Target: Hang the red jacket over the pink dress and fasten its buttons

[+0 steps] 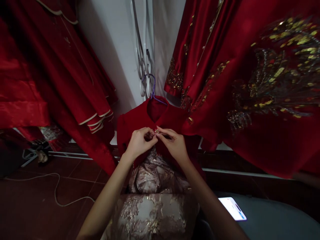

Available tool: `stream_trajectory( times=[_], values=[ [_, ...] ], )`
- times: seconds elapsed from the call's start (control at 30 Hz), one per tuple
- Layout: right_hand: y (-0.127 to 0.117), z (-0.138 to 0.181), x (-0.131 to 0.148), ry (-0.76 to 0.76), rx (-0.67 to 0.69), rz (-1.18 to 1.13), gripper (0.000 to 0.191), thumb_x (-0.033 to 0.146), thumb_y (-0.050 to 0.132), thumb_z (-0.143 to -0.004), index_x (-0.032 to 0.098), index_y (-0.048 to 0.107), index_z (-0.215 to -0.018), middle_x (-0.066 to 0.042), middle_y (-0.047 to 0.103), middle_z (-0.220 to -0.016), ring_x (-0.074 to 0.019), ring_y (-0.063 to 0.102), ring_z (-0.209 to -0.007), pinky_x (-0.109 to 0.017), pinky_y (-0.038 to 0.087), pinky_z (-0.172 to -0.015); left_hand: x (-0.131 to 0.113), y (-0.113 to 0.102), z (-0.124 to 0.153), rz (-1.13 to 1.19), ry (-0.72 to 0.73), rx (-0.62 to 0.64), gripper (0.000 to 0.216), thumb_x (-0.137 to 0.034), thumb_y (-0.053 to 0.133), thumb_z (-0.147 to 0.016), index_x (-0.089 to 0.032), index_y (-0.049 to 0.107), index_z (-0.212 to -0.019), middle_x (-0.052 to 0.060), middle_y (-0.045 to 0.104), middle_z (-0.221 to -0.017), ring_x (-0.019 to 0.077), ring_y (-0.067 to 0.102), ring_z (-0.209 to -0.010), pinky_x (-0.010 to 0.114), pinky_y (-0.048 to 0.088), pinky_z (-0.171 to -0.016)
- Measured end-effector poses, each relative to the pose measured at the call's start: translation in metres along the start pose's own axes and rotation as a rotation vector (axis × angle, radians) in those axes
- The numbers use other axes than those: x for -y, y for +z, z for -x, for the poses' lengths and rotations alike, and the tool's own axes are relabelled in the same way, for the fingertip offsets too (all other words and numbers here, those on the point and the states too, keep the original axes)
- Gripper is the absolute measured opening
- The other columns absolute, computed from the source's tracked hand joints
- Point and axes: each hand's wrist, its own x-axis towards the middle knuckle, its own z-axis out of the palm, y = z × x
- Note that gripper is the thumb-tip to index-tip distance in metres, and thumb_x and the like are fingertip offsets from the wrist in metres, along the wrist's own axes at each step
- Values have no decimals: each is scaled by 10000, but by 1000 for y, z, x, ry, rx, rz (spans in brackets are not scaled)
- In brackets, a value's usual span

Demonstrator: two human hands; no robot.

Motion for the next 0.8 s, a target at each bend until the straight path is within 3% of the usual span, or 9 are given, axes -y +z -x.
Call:
stream_trajectory(
  times=[0.43,0.6,0.7,0.8],
  values=[
    [1,-6,-3,89,17,-73,363,324,665,-706,205,649,-1048,-59,658,-1042,-195,624,-915,-399,493,-891,-3,1,-11,-126,100,61,80,-236,490,-797,-196,533,-743,21,561,-761,132,531,-661,241,397,-630],
    [5,-13,-10,68,-12,-18,337,356,655,-706,201,578,-994,-61,638,-961,-162,617,-850,-346,509,-824,-4,15,-1,-82,17,6,74,-247,473,-827,-207,532,-847,47,556,-860,173,545,-812,283,426,-741],
    [-4,1,-19,149,3,63,397,426,625,-727,196,515,-1031,-65,619,-900,-162,619,-797,-331,521,-744,7,36,21,77,-95,-129,218,-252,507,-818,-228,495,-1035,72,520,-1046,194,499,-1030,329,395,-911],
    [-24,25,-27,276,188,328,522,487,644,-686,170,513,-1080,-110,604,-974,-198,616,-806,-368,514,-725,33,53,44,181,-178,-128,476,-187,578,-748,-211,394,-1186,104,449,-1153,219,429,-1151,370,342,-995]
  ],
)
